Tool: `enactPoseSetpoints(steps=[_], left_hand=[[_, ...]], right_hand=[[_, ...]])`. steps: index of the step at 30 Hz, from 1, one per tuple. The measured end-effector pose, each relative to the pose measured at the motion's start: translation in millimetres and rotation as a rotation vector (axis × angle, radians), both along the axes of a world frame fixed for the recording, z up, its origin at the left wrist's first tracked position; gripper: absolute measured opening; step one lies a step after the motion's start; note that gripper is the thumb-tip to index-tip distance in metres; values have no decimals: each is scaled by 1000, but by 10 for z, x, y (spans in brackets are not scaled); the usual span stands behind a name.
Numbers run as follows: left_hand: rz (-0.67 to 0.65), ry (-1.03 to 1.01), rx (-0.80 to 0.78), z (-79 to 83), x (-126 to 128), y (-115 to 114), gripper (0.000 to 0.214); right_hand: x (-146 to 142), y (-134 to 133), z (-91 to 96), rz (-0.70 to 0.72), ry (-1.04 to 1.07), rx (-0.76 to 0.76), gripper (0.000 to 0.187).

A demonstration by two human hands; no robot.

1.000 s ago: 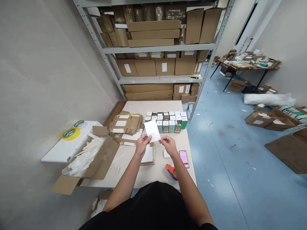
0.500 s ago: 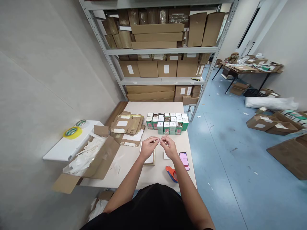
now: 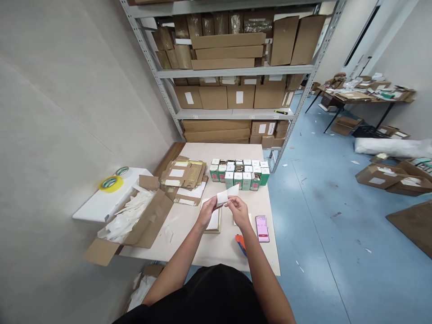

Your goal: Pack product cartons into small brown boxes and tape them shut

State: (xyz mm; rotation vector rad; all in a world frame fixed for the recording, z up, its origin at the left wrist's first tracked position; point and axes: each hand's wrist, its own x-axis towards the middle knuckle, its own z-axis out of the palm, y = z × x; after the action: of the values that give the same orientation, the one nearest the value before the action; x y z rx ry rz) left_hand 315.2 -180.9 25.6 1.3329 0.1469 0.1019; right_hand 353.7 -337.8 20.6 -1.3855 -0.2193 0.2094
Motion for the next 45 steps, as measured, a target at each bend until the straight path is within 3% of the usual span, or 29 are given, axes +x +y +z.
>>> enactPoseSetpoints(steps=[4,9,14,17,20,24,26,28,30,32,39,42,45], left_hand=[[141,4,131,-46,-66,97,40],[352,62,183,-49,-208,282,35],[412,34,217,15,-434,413,33],[438,-18,281,32,-567,567,29],[492,-18,284,8,-702,861,29],[597,14,236,-69,-953,1473,28],[725,39,181,-115,-1139,1833,29],[944,54,112,-153,-1362,2195,32],[1169,42,67,-175,-1602,2532,36],[1289,16,53,-181,-1833,2825,39],[1282,-94,127,-193,-2441,3514,40],[1277,-79,189,-216,-2636,3707,40],[1254,-64,251,-256,-2760,3843,41]], right_hand=[[-64,62,-62,6,10,11,25],[-102,192,-117,-101,132,38,30],[-144,591,-115,112,159,-7,47],[-218,891,-114,160,97,-53,41],[-300,1125,-138,144,65,-65,33],[-353,1351,-214,124,171,6,26],[-353,1482,-255,70,224,25,29],[-361,1663,-288,-3,234,27,31],[-412,1914,-311,-43,228,16,33],[-524,2241,-333,-15,232,-10,32],[-1139,3770,-491,322,278,-101,28],[-1302,4376,-573,345,254,-153,29],[-1395,4723,-614,318,191,-255,43]])
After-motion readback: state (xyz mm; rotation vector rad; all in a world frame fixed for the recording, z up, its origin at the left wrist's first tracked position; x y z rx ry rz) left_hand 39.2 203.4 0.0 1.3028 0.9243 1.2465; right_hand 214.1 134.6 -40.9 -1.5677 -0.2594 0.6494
